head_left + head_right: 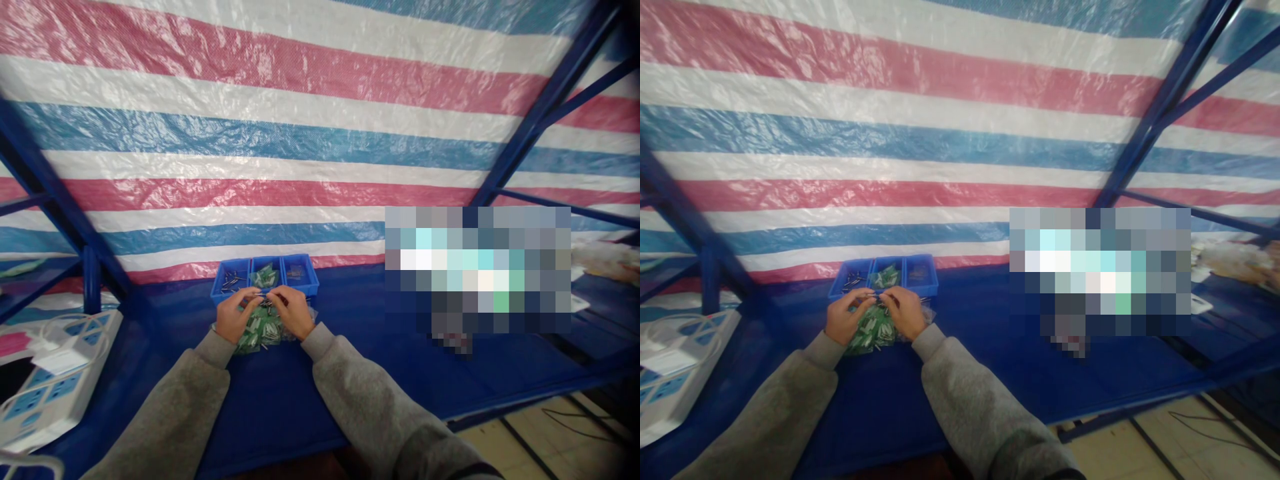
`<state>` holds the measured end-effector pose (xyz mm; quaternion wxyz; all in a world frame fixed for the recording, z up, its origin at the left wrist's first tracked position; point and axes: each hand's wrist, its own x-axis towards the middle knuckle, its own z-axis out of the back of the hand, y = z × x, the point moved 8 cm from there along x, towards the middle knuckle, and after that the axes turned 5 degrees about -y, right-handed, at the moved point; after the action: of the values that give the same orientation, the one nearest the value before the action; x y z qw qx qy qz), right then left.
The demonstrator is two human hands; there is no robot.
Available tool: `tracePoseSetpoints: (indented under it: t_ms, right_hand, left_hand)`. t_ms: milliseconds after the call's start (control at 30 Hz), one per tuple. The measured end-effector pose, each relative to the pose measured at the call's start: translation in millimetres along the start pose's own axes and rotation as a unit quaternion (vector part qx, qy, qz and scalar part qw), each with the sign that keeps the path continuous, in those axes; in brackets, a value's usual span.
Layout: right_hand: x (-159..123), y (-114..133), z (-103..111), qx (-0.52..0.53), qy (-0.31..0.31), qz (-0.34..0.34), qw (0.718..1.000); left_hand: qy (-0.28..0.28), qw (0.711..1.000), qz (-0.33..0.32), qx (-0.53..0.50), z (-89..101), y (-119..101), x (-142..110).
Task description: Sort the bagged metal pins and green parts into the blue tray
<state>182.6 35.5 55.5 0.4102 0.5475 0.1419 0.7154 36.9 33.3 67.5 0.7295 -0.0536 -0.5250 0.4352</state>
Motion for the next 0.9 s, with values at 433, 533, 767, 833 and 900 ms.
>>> tracePoseSetpoints:
  t_ms: [433, 533, 767, 833, 900]
  right_hand:
    - [0.5, 0.4, 0.8, 0.011, -0.007, 0.000, 1.000]
    - [-0.3, -0.4, -3.7, -0.005, 0.014, 0.008, 1.000]
    - [0.7, -5.8, 4.3, -0.036, -0.025, -0.018, 0.999]
    - [0.8, -5.8, 4.6, -0.037, -0.027, -0.018, 0.999]
    - [0.6, -5.5, 4.7, -0.036, -0.028, -0.015, 0.999]
  left_hand:
    - [-0.018, 1.000, -0.005, 0.006, 5.0, -6.0, 1.9]
    - [-0.046, 0.999, 0.003, -0.020, 10.7, -6.2, 2.4]
    - [-0.039, 0.994, 0.054, -0.082, 9.0, 1.3, 1.6]
    - [-0.035, 0.995, 0.059, -0.074, 8.0, 2.3, 1.2]
    - [-0.037, 0.996, 0.060, -0.060, 8.8, 2.0, 1.3]
